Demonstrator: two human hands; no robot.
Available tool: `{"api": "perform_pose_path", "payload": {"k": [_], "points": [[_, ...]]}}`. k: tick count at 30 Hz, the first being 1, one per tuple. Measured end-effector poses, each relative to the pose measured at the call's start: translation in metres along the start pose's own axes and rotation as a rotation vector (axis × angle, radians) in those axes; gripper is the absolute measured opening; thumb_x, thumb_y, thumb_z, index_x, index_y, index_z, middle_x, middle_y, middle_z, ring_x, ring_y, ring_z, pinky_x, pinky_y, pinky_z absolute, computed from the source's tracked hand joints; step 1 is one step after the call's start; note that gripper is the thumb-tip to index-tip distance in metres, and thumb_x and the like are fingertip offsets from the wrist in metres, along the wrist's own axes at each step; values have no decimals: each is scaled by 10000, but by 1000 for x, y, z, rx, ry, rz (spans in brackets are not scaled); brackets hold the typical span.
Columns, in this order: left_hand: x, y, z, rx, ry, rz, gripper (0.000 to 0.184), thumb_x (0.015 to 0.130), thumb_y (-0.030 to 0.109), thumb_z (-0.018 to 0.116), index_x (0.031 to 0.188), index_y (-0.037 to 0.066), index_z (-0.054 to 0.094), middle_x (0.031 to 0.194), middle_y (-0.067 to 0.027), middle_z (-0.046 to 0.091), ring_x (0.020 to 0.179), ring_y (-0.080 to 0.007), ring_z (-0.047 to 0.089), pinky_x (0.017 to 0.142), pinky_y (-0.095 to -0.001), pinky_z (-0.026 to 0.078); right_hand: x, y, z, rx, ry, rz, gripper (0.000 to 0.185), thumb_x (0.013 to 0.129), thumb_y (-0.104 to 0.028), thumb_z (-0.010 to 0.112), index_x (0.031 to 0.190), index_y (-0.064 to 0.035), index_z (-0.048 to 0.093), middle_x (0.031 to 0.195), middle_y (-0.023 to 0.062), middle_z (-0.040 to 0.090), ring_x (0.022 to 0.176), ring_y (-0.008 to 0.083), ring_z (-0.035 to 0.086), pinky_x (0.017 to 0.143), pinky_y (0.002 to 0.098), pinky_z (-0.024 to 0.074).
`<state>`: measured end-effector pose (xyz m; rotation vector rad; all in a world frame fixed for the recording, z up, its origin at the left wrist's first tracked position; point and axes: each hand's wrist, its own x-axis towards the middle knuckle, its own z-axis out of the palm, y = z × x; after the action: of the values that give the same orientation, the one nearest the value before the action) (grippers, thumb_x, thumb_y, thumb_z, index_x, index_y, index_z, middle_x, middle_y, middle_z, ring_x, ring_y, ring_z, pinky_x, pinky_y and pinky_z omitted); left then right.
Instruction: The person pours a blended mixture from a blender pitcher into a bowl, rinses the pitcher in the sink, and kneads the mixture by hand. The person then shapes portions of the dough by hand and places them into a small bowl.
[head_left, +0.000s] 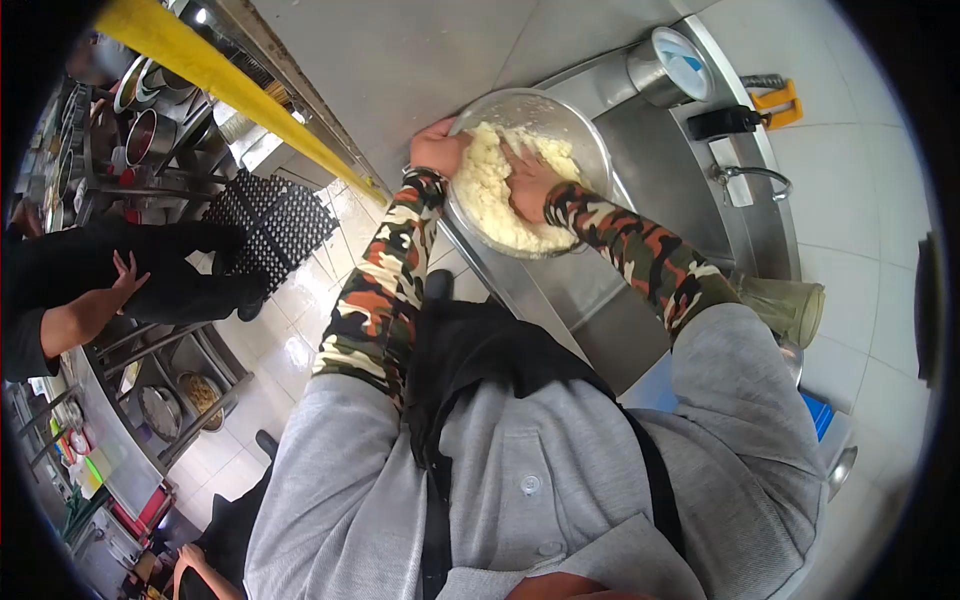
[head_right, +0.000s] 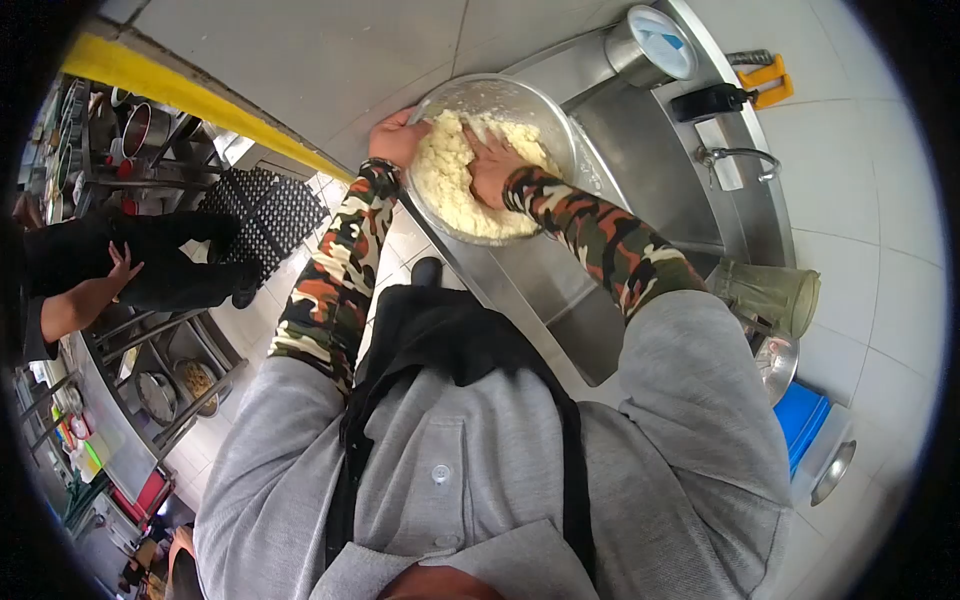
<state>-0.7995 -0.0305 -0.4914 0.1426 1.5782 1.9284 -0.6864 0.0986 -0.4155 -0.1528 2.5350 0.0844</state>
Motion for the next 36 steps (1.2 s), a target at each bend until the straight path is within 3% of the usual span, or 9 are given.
{"api": "perform_pose_path", "payload": {"k": [4,7,10,14,17,20,23,26,36], "points": [[-5,19,4,-24,50,-45,225,817,76,634,1028,3,665,875,-44,678,714,-104,617,657,-245,501,0,33,-24,352,67,-200,307,767,-109,551,1050,-16,625,1187,193,554,1038,353,561,904,395,453],[-7,17,1,-57,48,-112,239,810,67,626,1036,-4,656,880,-51,675,733,-113,619,678,-242,494,-19,23,-29,315,330,5,262,795,-137,536,1008,-57,668,1039,157,631,977,312,593,870,393,470],[-5,19,2,-150,33,-143,253,801,47,617,1047,-3,649,876,-53,675,727,-124,620,681,-241,492,-24,-23,-19,302,665,-214,259,797,-204,556,975,-59,676,1048,100,645,997,261,590,899,363,459],[0,12,-2,-116,73,-136,252,792,28,610,1038,0,650,880,-57,677,723,-135,626,676,-247,497,-1,-26,10,-103,639,-425,265,784,-198,554,979,-76,687,1188,97,582,1143,247,507,1000,354,386],[3,4,-5,-121,14,-138,253,784,42,627,1031,-3,662,877,-60,683,723,-130,629,679,-251,499,5,14,25,-34,488,-171,240,817,-176,528,937,-49,693,1269,76,545,1246,257,435,1099,388,280],[4,6,-4,-145,18,-107,261,779,59,643,1029,-10,670,872,-65,687,723,-125,628,684,-252,499,-21,13,-7,-105,285,-86,319,866,-201,494,1107,-49,636,1329,104,497,1303,269,372,1112,398,249],[-1,12,-2,-132,44,-108,260,777,60,644,1025,-14,671,863,-63,687,719,-120,623,682,-250,495,-15,4,14,145,525,-277,440,899,-254,478,1282,-39,500,1389,145,422,1328,307,330,1102,457,244],[4,13,0,-109,59,-109,254,784,52,639,1028,-11,665,874,-59,684,718,-121,624,675,-249,498,1,-4,24,-24,339,-159,584,938,-341,428,1416,-34,293,1506,173,188,1416,300,113,1140,462,95],[7,4,3,-103,-24,-69,256,771,65,651,1014,-10,680,857,-69,693,734,-110,624,680,-254,497,17,-8,33,24,191,6,643,894,-367,486,1431,-75,288,1530,177,82,1406,392,57,1131,515,76]]}}
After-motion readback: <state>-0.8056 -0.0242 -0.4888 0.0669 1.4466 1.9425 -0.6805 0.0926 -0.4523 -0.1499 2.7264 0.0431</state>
